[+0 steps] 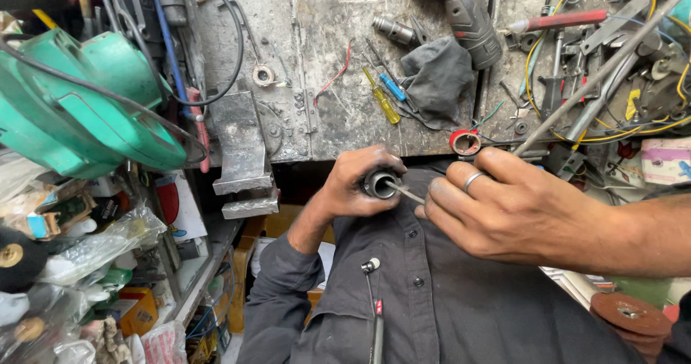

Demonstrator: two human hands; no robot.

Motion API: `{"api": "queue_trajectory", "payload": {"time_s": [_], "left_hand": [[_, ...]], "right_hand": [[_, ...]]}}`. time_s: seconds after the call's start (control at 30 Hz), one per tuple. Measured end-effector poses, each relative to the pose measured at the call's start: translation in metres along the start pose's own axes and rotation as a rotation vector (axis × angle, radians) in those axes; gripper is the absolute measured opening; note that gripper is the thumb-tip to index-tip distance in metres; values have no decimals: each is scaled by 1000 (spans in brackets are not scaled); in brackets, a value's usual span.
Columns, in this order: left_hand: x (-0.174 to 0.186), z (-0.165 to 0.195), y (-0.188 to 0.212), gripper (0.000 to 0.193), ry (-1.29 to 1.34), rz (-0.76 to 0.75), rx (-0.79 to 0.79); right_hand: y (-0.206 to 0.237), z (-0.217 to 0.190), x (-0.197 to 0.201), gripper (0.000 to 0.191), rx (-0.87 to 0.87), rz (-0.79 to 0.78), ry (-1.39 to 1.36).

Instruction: The person sits at a cluttered workbench handling a metal drill chuck assembly, inserting a long rod into it and turning the part, then wipes the chuck and surrounding components with a cloth and sets the cleaned assembly on the bench.

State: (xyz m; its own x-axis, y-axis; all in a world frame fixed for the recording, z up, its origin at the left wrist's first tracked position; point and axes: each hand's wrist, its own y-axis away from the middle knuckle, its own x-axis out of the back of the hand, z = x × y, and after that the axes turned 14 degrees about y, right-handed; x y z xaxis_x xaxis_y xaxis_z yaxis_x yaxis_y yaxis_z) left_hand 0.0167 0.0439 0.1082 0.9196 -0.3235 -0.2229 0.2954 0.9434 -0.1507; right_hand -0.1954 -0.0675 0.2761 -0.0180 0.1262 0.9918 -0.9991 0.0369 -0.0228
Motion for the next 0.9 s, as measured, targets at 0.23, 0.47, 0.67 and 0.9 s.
{"api": "queue_trajectory", "payload": {"time_s": [0.23,0.47,0.67,0.9], "left_hand": [[2,23,-1,35,-111,47,-16],[6,53,3,24,-292,-35,11],[9,61,-1,15,-321,-17,85],[13,60,42,15,-176,333,123]], "right_hand": [[-5,-6,-13,30,-315,-19,-252],[13,-10,-26,31,-599,-250,-663],[21,-10,-40,33,-696,-259,-812],[-11,-10,-74,8,-634,58,-678]]}}
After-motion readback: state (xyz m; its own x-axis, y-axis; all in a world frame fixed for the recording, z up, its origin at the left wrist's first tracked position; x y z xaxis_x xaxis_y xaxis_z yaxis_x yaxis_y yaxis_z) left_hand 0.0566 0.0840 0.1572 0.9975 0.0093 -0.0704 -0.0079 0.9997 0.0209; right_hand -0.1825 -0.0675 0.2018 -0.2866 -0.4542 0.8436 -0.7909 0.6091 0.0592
